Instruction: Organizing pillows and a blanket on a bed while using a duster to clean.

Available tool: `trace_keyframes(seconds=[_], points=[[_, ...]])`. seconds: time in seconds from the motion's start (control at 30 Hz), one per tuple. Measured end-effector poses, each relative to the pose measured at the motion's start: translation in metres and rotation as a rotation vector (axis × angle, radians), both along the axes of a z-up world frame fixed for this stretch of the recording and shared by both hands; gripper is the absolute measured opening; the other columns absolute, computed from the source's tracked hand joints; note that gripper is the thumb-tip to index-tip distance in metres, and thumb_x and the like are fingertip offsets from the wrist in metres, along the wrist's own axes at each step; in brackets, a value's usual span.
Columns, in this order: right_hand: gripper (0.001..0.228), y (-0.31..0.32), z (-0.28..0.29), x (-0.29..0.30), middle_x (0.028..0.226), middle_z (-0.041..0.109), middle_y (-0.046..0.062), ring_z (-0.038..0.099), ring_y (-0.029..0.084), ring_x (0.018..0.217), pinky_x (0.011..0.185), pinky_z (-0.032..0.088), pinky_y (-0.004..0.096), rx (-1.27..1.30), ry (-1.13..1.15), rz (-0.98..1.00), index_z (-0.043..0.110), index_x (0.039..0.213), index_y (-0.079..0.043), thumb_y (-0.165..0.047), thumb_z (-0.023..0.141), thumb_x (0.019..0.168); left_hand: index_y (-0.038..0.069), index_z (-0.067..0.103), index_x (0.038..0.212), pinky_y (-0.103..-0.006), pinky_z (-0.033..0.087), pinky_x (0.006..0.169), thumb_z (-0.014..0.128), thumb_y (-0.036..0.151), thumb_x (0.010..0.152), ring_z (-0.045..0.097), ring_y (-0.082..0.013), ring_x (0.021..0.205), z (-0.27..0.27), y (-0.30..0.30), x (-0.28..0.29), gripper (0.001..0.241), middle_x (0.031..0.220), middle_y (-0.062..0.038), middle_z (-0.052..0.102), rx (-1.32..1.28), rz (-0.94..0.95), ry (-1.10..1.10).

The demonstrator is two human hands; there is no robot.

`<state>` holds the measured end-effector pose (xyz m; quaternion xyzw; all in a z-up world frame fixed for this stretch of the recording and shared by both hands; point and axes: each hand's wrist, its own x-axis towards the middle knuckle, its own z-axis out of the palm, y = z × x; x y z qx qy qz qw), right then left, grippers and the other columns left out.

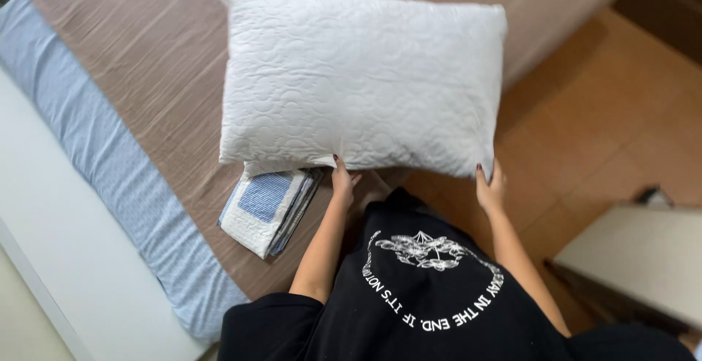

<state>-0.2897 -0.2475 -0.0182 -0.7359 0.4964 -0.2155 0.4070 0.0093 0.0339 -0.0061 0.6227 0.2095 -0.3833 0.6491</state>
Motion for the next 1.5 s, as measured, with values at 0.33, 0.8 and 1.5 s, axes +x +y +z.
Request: trace_keyframes(seconds=[0.33,0.8,1.5], points=[[0.038,0.125,0.092,-0.113,0.121,0.071,0.009,0.067,0.015,0.11,0.094,0.051,0.028,0.357,-0.188,-0.434,0.065,0.132,-0.003,-0.029,0.06,0.105,-0.007,0.056,0.141,-0.0339,0.055,0.089,0.044,0.025,0.109,0.071,-0.0234,0.104,-0.051,0.02,-0.093,0.047,0.124,-0.017,0.073,-0.044,-0.532,-0.146],[0.028,0.211,0.269,-0.261,0.119,0.073,0.012,0.073,0.02,0.103,0.09,0.056,0.032,-0.043,-0.513,-0.896,0.066,0.126,0.002,-0.019,0.06,0.107,0.003,0.066,0.124,-0.0331,0.057,0.092,0.056,0.018,0.102,0.073,-0.0211,0.105,0.171,-0.101,-0.311,0.029,0.113,-0.012,0.076,-0.473,-1.973,-0.496],[0.028,0.303,0.11,-0.419,0.111,0.061,0.008,0.054,0.028,0.105,0.101,0.042,0.047,0.806,-1.619,-1.547,0.06,0.106,-0.012,-0.031,0.063,0.085,0.003,0.051,0.136,-0.0542,0.043,0.101,0.071,0.027,0.083,0.053,-0.0432,0.124,0.113,-0.129,-0.66,0.062,0.13,-0.025,0.059,-0.699,-2.617,-1.323]])
